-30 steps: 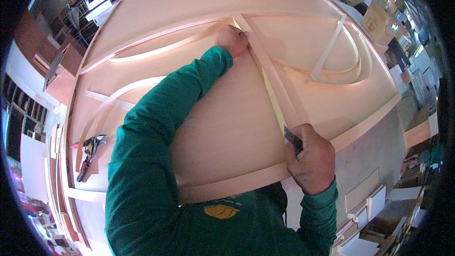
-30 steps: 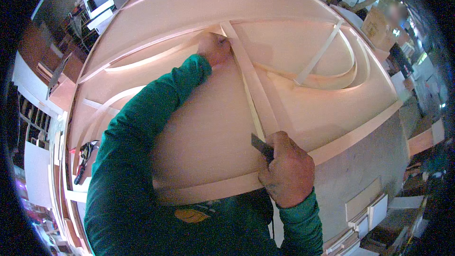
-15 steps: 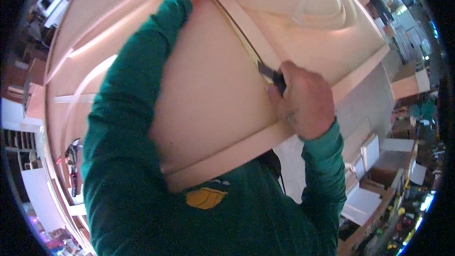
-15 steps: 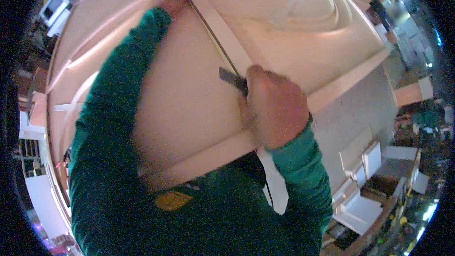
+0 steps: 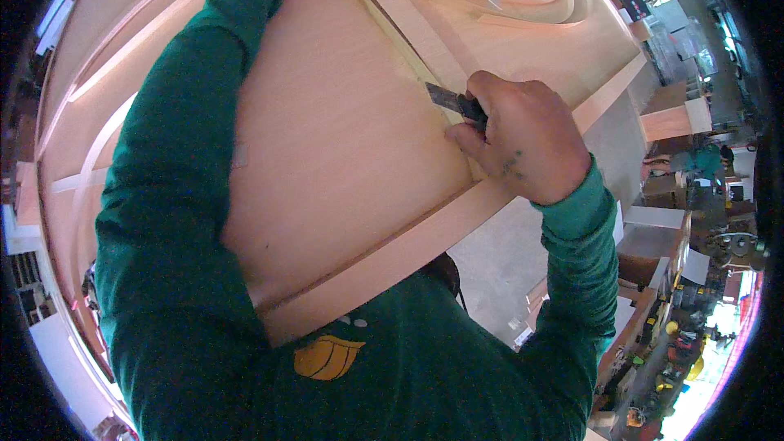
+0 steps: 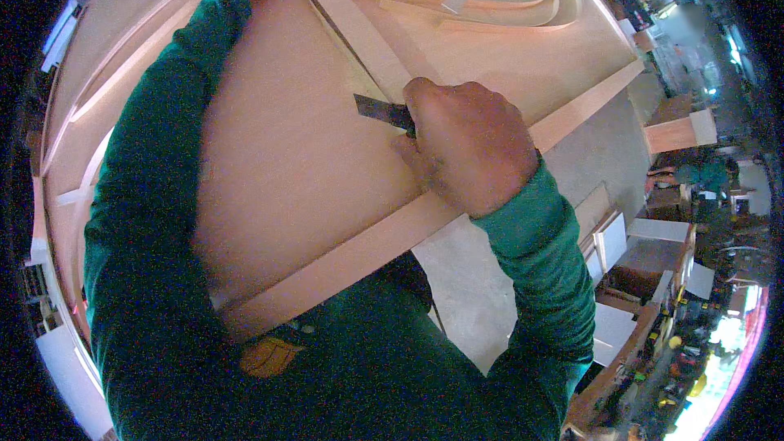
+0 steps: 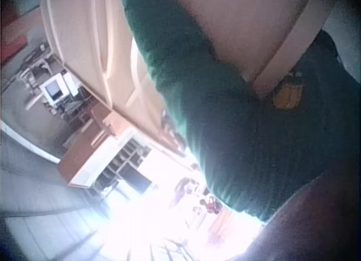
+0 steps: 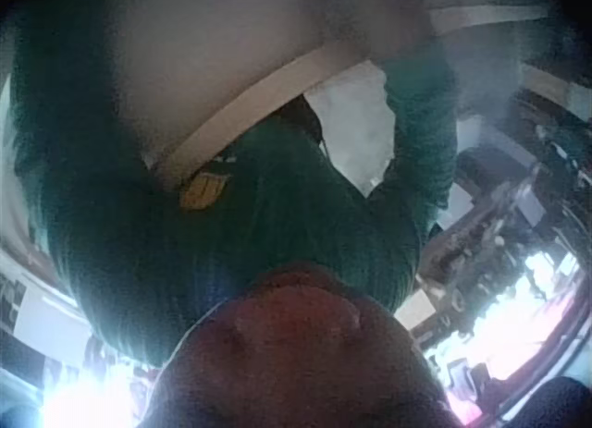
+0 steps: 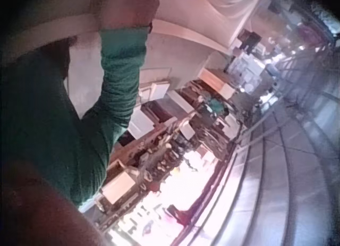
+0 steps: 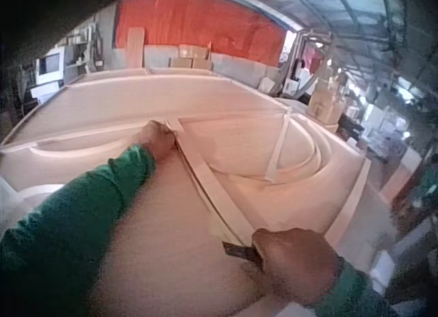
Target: The person applies thin wooden edge banding to the edges of a large wooden panel. They measure and cut the strips with a utility knife, then press them onto the panel edges to cover the exposed sides.
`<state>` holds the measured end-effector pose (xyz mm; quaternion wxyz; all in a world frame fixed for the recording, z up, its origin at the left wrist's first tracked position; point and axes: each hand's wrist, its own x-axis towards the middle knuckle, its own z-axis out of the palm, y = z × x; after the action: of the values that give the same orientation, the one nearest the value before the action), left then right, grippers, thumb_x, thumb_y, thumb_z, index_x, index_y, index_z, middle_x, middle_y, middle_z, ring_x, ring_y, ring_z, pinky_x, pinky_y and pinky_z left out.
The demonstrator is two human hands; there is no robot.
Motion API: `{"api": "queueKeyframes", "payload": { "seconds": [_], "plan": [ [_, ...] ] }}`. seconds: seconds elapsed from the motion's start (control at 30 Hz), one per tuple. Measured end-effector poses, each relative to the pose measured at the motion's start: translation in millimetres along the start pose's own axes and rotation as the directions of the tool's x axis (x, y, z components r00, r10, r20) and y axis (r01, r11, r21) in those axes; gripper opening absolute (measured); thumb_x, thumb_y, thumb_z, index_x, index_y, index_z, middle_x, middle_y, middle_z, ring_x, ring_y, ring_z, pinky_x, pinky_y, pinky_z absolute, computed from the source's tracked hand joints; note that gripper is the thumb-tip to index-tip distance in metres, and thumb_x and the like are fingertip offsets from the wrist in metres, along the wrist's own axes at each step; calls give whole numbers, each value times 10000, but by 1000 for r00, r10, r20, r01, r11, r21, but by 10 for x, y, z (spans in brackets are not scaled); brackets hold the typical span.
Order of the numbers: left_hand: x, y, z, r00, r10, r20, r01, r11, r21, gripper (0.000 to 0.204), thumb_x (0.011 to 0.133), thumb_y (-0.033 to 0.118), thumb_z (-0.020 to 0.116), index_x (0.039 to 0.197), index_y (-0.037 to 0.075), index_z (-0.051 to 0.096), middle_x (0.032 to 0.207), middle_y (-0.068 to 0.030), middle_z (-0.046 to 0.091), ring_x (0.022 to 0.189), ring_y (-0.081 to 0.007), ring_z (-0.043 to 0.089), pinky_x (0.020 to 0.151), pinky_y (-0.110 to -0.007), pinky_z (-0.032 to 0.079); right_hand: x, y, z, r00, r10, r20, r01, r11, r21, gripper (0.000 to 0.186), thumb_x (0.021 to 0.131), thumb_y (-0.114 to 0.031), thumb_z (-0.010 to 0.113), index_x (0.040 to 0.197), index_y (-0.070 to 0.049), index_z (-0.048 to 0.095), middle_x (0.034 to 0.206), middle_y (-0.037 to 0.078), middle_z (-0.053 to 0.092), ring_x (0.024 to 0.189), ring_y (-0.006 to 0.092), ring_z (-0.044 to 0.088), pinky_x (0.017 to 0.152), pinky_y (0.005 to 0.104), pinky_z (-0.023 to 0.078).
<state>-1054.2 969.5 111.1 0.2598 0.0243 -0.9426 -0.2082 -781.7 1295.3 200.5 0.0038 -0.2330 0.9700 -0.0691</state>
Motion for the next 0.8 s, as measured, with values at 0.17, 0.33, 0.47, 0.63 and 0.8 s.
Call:
{"api": "queueKeyframes", "payload": {
  "seconds": [0.17, 0.33, 0.47, 0.63, 0.8],
  "plan": [
    [-107, 268, -3, 987, -136, 86, 156, 941, -299, 302, 921, 362, 748, 984, 88, 858, 979, -226, 808, 945, -403, 783, 896, -502, 608, 17, 109, -62, 993, -17, 117, 15, 1000, 18, 290, 881, -277, 817, 956, -36, 674, 822, 233, 723, 852, 456, 738, 753, 582, 584],
    [-121, 181, -76, 991, -119, 64, 133, 952, -277, 308, 931, 358, 748, 982, 74, 857, 959, -240, 804, 903, -380, 789, 853, -502, 606, 21, 86, -4, 997, -69, 38, 70, 997, -34, 327, 848, -246, 863, 943, -29, 637, 778, 217, 686, 787, 458, 705, 699, 542, 546],
    [-112, 186, -2, 998, -44, 36, 53, 943, -328, 332, 935, 349, 752, 954, 33, 852, 930, -242, 803, 863, -390, 779, 837, -511, 603, -45, 89, 1, 999, -35, 30, 35, 999, 13, 349, 830, -223, 889, 920, -25, 616, 764, 217, 668, 771, 466, 690, 676, 524, 530],
    [-32, 9, 166, 983, 0, 186, 93, 865, -493, 477, 927, 432, 790, 1116, -6, 816, 997, -251, 802, 909, -402, 768, 887, -509, 593, -96, 34, 40, 997, 56, 52, -57, 998, 2, 358, 836, -239, 884, 914, -26, 606, 776, 225, 667, 768, 474, 684, 677, 519, 531],
    [72, -112, 241, 994, 44, 98, -11, 948, -317, 336, 950, 375, 700, 1005, 82, 856, 891, -144, 821, 816, -296, 776, 832, -442, 608, -158, 2, -11, 995, 91, 47, -94, 994, 60, 355, 840, -229, 876, 905, -27, 591, 783, 226, 665, 763, 473, 685, 678, 514, 533]
  ]
}}
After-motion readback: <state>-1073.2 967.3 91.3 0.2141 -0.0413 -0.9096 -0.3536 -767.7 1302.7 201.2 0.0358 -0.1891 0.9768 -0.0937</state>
